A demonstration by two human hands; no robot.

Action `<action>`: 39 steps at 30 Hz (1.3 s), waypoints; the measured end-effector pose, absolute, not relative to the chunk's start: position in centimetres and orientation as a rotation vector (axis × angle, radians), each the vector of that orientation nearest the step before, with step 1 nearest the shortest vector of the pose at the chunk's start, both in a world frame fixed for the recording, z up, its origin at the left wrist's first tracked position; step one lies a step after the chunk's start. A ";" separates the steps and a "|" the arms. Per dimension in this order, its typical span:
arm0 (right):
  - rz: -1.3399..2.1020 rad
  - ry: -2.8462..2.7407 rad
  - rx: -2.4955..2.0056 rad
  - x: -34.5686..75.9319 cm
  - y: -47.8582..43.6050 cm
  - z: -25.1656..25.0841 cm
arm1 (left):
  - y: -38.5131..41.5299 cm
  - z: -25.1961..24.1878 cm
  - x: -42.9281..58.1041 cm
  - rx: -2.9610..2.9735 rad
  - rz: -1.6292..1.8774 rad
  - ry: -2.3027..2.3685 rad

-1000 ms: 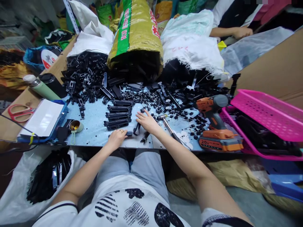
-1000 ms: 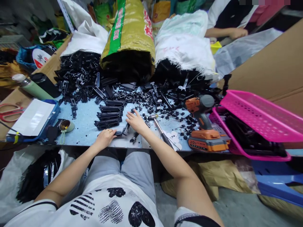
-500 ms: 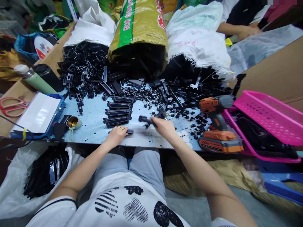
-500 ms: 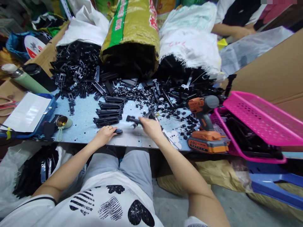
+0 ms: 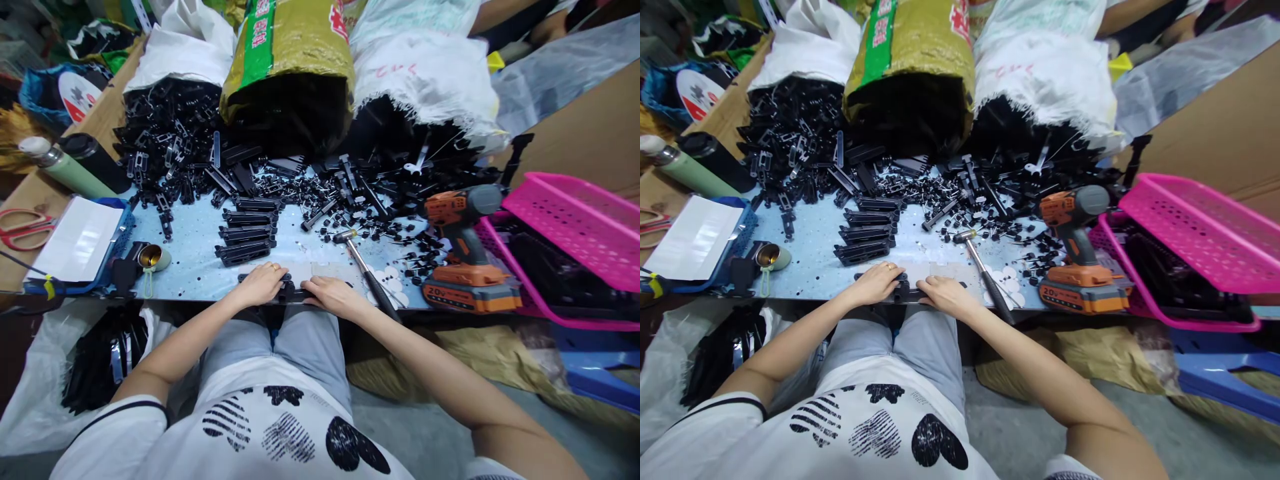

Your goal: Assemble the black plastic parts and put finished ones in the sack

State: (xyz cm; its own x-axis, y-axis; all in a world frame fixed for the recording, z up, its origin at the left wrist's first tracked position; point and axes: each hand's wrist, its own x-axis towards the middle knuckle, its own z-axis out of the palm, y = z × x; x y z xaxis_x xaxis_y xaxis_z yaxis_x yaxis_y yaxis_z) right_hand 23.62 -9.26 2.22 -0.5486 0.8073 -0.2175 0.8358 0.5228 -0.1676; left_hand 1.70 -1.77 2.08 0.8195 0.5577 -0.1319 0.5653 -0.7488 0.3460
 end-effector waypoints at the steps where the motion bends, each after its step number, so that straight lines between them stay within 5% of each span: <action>1: -0.378 2.633 1.437 23.6 -9.3 2.2 | -1.8 2.2 1.9 2.635 -0.042 0.846; 28: -0.210 2.561 1.495 21.9 -9.2 6.2 | -2.6 1.2 1.1 2.601 0.238 0.874; 39: -0.198 2.735 1.544 25.6 -9.5 0.6 | 1.8 2.4 10.6 2.704 0.211 0.821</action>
